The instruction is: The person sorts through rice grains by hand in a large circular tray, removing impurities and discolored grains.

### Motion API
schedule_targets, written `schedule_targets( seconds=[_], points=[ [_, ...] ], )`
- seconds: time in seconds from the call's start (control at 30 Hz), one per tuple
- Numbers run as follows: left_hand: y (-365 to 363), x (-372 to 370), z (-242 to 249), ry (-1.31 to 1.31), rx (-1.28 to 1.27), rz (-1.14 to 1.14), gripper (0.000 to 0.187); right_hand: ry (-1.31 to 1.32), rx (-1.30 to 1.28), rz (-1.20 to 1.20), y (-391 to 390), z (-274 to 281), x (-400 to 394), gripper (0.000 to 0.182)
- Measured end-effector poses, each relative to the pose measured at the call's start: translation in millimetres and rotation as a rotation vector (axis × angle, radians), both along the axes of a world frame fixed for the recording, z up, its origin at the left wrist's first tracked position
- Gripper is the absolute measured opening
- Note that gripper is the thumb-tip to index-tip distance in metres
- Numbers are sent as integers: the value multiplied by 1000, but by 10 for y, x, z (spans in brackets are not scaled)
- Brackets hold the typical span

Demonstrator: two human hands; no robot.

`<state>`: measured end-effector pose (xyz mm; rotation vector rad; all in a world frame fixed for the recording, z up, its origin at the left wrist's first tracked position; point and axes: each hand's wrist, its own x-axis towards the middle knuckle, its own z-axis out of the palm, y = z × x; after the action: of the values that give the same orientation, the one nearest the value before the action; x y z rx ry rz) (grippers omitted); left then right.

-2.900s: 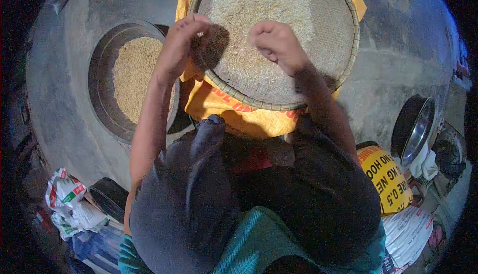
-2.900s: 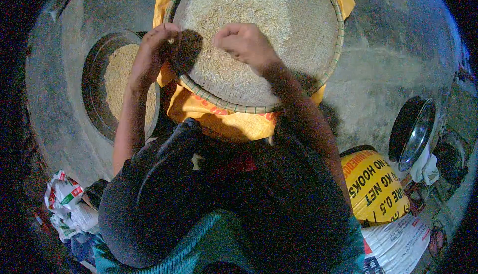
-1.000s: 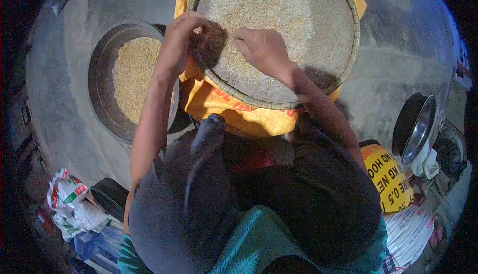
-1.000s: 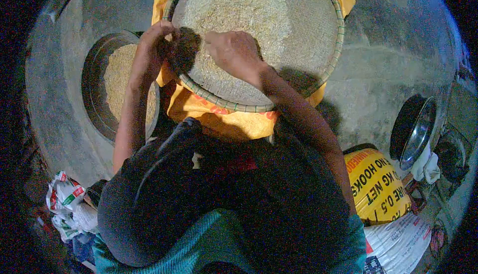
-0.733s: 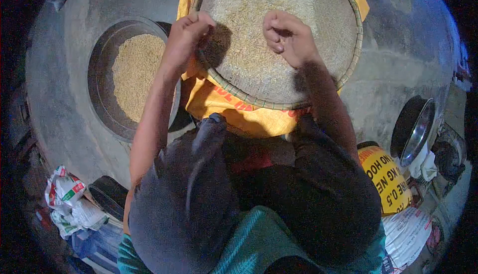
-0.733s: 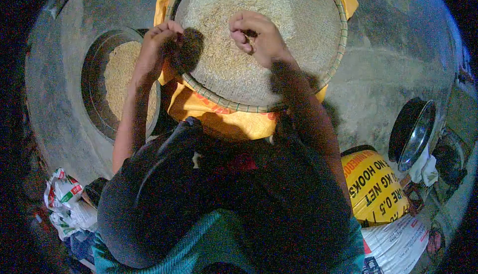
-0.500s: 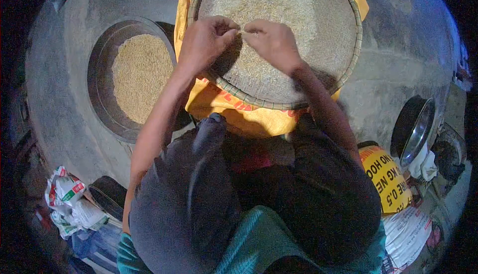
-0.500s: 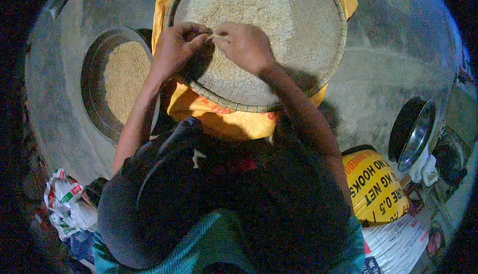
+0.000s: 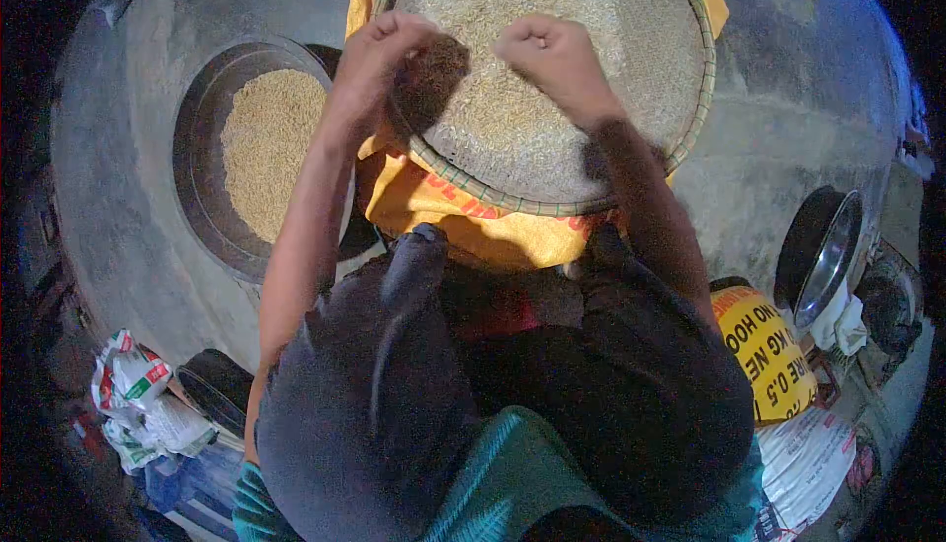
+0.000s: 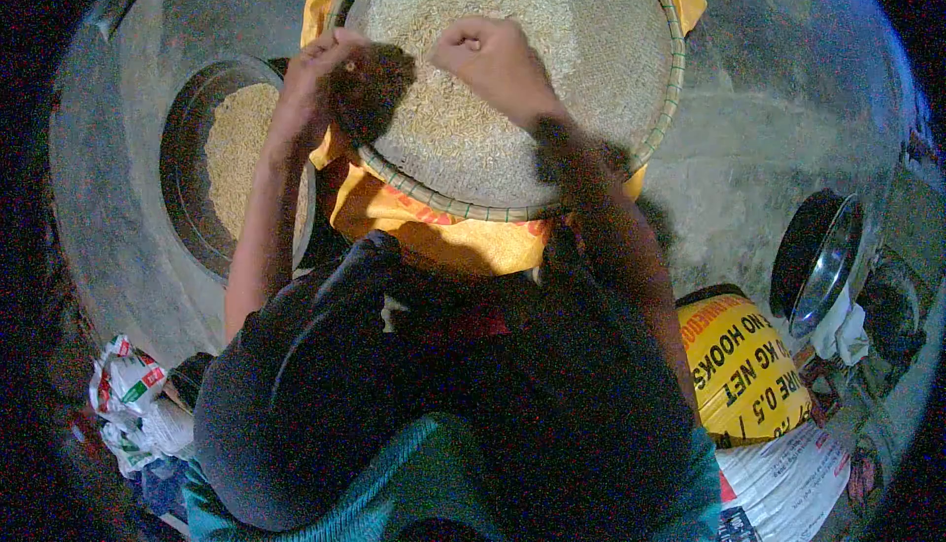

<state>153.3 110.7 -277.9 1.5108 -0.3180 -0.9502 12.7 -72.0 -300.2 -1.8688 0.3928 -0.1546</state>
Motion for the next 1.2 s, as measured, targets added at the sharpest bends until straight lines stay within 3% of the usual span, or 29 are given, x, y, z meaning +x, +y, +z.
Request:
schedule_targets(
  seconds=[0.03, 0.1, 0.17, 0.23, 0.27, 0.33, 0.4, 0.43, 0.47, 0.53, 0.57, 0.63, 0.67, 0.7, 0.73, 0.77, 0.83, 0.87, 0.97, 1.03, 1.07, 1.1, 1.13, 1.17, 1.2],
  points=[
    [26, 20, -19, 115, -134, 50, 13, 0, 1, -1, 70, -41, 23, 24],
    [49, 22, 10, 143, -173, 56, 14, -94, -490, -6, 191, -91, 59, 20],
    [48, 19, -3, 171, -215, 63, 15, -19, -593, 38, 251, -93, 62, 17],
    [22, 4, -93, -101, 39, 22, 20, 56, -695, 85, 260, -93, 65, 14],
    [2, -28, -105, -101, 40, 25, 20, 49, -641, 61, 249, -99, 60, 15],
    [-63, -103, -133, -511, 262, -95, 25, 41, -587, 39, 204, -91, 40, 17],
    [-87, -155, -146, -655, 277, -134, 25, -8, 133, -17, 99, 34, 1, 19],
    [-111, -171, -150, -818, 309, -193, 24, 145, 528, -9, -34, 174, -49, 16],
    [-127, -181, -156, -981, 342, -253, 23, 145, 527, -7, -101, 177, -94, 16],
    [-140, -187, -217, -1034, 315, -222, 24, -136, 1209, 106, -179, 166, -151, 11],
    [-150, -183, -213, -1011, 345, -247, 23, -137, 1209, 104, -176, 169, -155, 11],
    [-154, -174, -200, -990, 376, -274, 22, 154, 481, 17, -137, 170, -144, 15],
    [-143, -164, -194, -823, 373, -256, 21, 152, 482, 14, -82, 102, -148, 15],
    [-134, -155, -175, -656, 369, -236, 22, 88, 146, 29, 4, -8, -162, 16],
    [-120, -134, -151, -656, 368, -239, 22, 24, -191, 42, 57, -101, -179, 17],
    [-103, -102, -94, -455, 273, -159, 19, 25, -191, 39, 94, -117, -189, 17],
    [3, 59, -176, -70, 37, -97, 17, 108, -613, 92, 145, -119, -208, 18],
    [42, 86, -141, -70, 37, -97, 17, 108, -613, 92, 141, -117, -208, 18],
    [120, 79, -15, 242, -218, 5, 23, 73, -462, 103, 113, -34, -189, 18],
    [186, 127, -38, 193, -206, -37, 21, 145, 286, 9, 67, 125, -188, 17],
    [213, 143, -49, 144, -192, -82, 19, 147, 287, 11, -7, 93, -199, 17],
    [210, 117, -30, 146, -192, -80, 19, 36, 709, 99, -113, 53, -196, 15],
    [205, 66, -14, -14, -54, -80, 20, -82, 1131, 186, -176, 4, -202, 14],
    [194, 11, 14, -174, 84, -80, 21, -81, 1131, 186, -157, 11, -189, 14],
    [182, -47, 39, -173, 85, -80, 21, 59, 862, 104, -119, 11, -165, 14]
  ],
)
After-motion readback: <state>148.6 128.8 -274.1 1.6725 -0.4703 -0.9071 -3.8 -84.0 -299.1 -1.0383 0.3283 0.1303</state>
